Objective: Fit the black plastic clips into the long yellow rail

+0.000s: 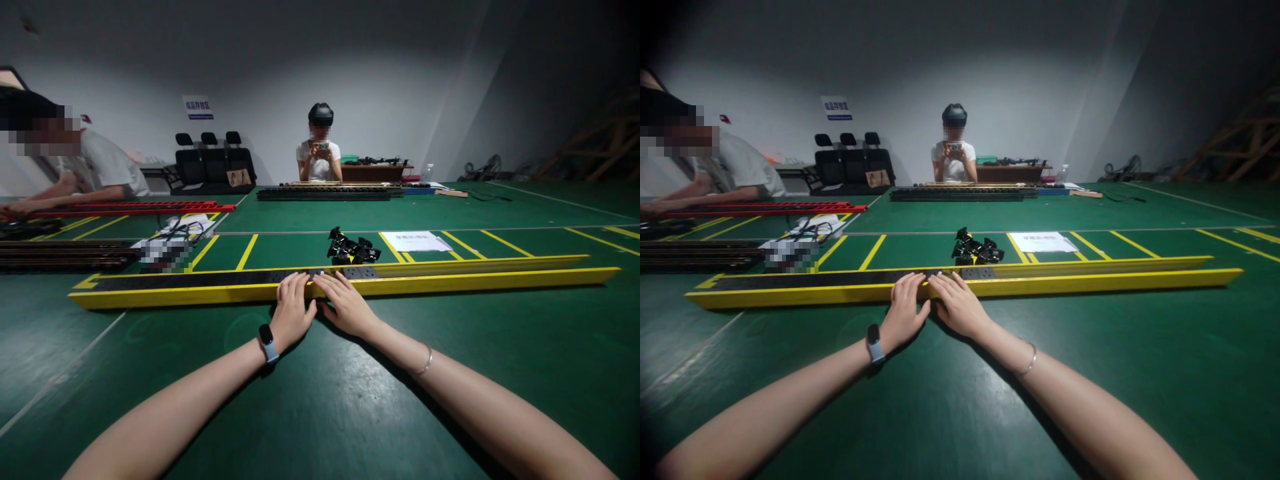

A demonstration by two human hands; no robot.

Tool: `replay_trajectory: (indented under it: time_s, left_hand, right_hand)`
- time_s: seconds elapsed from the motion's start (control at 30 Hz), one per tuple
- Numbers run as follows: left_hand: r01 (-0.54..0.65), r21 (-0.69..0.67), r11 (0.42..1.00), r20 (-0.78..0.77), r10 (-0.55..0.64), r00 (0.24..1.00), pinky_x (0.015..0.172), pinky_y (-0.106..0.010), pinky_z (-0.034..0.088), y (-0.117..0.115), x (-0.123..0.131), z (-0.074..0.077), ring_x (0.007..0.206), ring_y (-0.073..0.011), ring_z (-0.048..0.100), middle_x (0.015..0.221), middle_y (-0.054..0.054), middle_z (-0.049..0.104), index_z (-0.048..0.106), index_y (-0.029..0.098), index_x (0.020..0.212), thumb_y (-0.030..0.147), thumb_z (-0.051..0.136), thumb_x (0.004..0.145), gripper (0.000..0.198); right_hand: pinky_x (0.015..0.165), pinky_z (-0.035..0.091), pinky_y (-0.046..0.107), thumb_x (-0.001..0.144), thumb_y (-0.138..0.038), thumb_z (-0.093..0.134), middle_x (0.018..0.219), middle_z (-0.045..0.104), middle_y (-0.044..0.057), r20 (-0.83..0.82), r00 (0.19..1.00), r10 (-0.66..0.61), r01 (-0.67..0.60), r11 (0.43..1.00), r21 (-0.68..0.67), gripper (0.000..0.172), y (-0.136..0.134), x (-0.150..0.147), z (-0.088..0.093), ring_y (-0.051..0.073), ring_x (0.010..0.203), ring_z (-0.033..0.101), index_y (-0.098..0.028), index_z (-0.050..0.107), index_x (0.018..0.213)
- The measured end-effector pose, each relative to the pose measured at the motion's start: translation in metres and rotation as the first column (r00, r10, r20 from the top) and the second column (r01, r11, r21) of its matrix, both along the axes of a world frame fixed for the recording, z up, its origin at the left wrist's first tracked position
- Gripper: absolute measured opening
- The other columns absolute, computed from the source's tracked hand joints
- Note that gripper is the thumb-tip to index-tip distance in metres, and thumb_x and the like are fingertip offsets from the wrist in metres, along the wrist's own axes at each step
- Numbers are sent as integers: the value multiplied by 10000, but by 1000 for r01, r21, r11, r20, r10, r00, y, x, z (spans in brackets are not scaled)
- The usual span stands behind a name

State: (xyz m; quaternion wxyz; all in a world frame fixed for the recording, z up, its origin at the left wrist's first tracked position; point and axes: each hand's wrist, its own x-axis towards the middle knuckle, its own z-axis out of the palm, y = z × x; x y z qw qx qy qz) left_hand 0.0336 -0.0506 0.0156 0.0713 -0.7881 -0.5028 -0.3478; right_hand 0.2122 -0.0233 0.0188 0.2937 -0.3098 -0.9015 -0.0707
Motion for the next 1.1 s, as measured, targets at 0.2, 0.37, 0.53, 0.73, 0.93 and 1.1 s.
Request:
replay_trajectory:
  time_s: [0.2, 0.37, 0.53, 0.73, 0.93, 1.1]
  left_hand:
    - [-5, -2, 1000, 0, 5, 1000, 1059, -472, 305, -1, -1, 2, 1242, -268, 400, 1286, -138, 496, 390, 150, 1306, 231, 503, 839, 487]
    - [-102, 17, 995, -8, 102, 995, 1054, -497, 310, -2, -1, 2, 1245, -285, 401, 1294, -155, 484, 390, 142, 1305, 234, 513, 828, 501]
    - [-139, 40, 989, -109, 143, 984, 1105, -514, 244, -1, 0, -2, 1288, -304, 369, 1338, -178, 458, 378, 86, 1326, 250, 503, 830, 537]
    - [-178, 74, 981, -186, 188, 964, 1106, -541, 228, -3, 1, -4, 1336, -332, 318, 1404, -221, 400, 332, 31, 1369, 265, 466, 847, 587]
    - [-177, 75, 981, -204, 189, 961, 1105, -546, 222, -3, 0, -2, 1329, -332, 336, 1402, -210, 413, 338, 47, 1375, 277, 459, 848, 587]
    - [-170, 76, 983, -204, 182, 962, 1110, -539, 217, -2, -1, -4, 1328, -328, 337, 1402, -206, 414, 340, 49, 1373, 277, 471, 843, 591]
  right_hand:
    - [1115, 294, 457, 847, -167, 474, 1284, 564, 99, -40, 998, -49, 51, 998, 32, 503, 2, -4, 2, 199, 1220, 481, -157, 424, 1347]
    - [1084, 313, 492, 847, -190, 508, 1175, 600, 84, -51, 991, -125, 129, 990, 65, 481, 5, -3, 1, 221, 1104, 521, -207, 460, 1325]
    - [1066, 312, 513, 846, -279, 552, 1107, 552, 100, -31, 977, -213, 214, 973, 87, 495, 8, -3, -3, 248, 1070, 493, -232, 477, 1332]
    - [1066, 303, 521, 838, -283, 560, 1150, 507, 104, -61, 973, -221, 224, 973, 58, 474, 6, -4, -3, 261, 1107, 446, -243, 498, 1307]
    - [1060, 295, 541, 843, -282, 553, 1135, 494, 100, -113, 950, -292, 301, 952, 65, 375, 5, -1, -3, 276, 1111, 426, -260, 568, 1216]
    - [1082, 269, 537, 844, -299, 550, 1222, 486, 112, -126, 941, -313, 323, 944, 69, 360, 5, 2, -2, 285, 1172, 408, -230, 575, 1197]
